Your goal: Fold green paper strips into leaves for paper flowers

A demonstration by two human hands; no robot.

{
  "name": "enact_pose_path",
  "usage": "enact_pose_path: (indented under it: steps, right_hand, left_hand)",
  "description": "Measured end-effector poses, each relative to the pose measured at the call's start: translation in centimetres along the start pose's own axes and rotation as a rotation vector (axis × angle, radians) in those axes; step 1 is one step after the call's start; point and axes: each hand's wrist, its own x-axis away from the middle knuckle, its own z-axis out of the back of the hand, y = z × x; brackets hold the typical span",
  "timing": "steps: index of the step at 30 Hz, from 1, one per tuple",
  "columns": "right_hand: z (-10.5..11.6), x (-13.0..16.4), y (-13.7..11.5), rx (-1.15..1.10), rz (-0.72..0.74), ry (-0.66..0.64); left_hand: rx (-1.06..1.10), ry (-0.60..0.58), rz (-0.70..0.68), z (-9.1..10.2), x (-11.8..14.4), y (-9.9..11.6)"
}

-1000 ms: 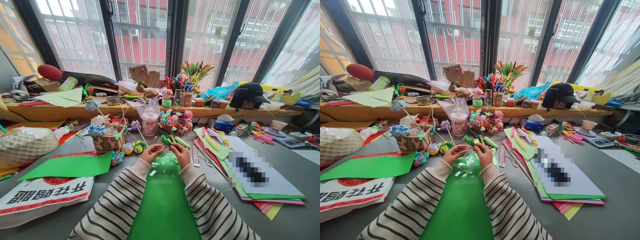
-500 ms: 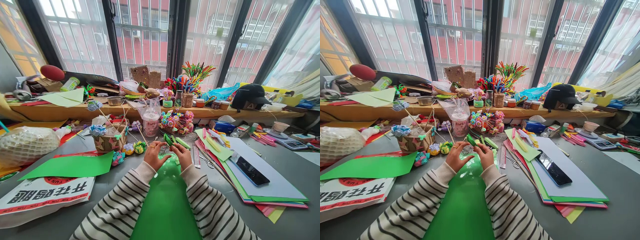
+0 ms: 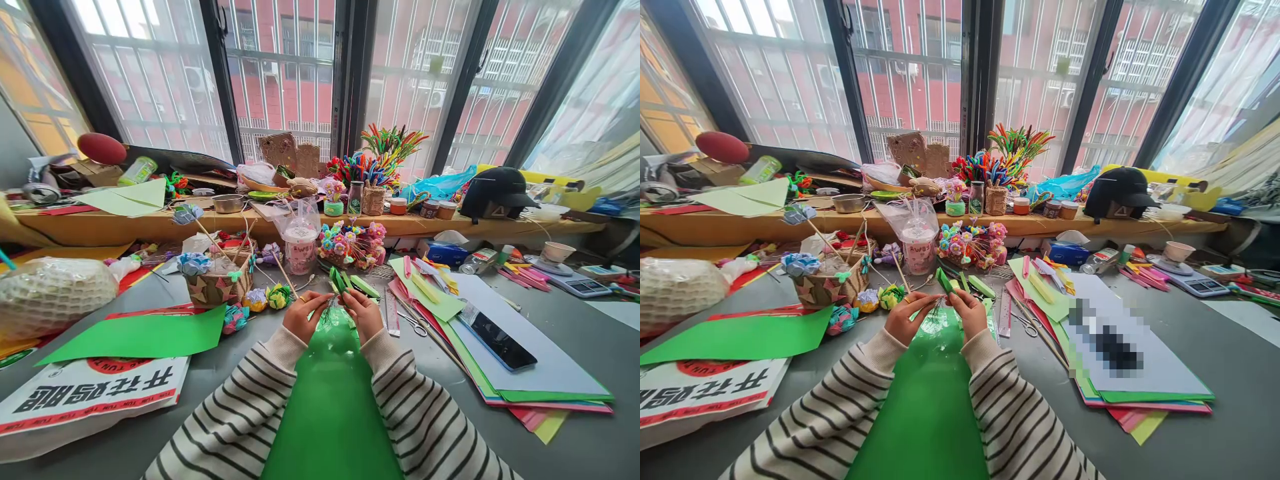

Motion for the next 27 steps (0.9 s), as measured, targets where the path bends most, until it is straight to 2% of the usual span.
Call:
enact_pose_path:
  steps: [4,9,13,16,20,23,27]
  right_hand:
    - [-0.2,0.2,-0.3,-0.031,-0.041,0.031]
    - [-0.2,0.2,-0.3,-0.015,-0.04,0.041]
    - [0.0,-0.1,0.1,0.049,-0.004,0.038]
    - [0.1,-0.3,0.5,0.069,0.008,-0.009]
    - [0.1,-0.3,1.0,0.106,0.059,-0.073]
    - [-0.1,-0.1,1.0,0.149,0.091,-0.084]
    - [-0.3,0.2,0.6,0.2,0.146,-0.102]
  left_hand:
    - [-0.199,0.011,-0.081,0.3,0.2,0.5]
    - [-0.393,-0.057,-0.199,0.6,0.2,0.9]
    - [-0.389,-0.083,-0.222,0.4,0.2,0.8]
    - [-0.286,-0.058,-0.203,0.3,0.3,0.9]
    - [-0.034,-0.074,-0.107,0.4,0.3,1.5]
    - [0.141,-0.095,0.072,0.4,0.1,1.7]
    - [0.383,-0.039,0.332,0.0,-0.5,1.3]
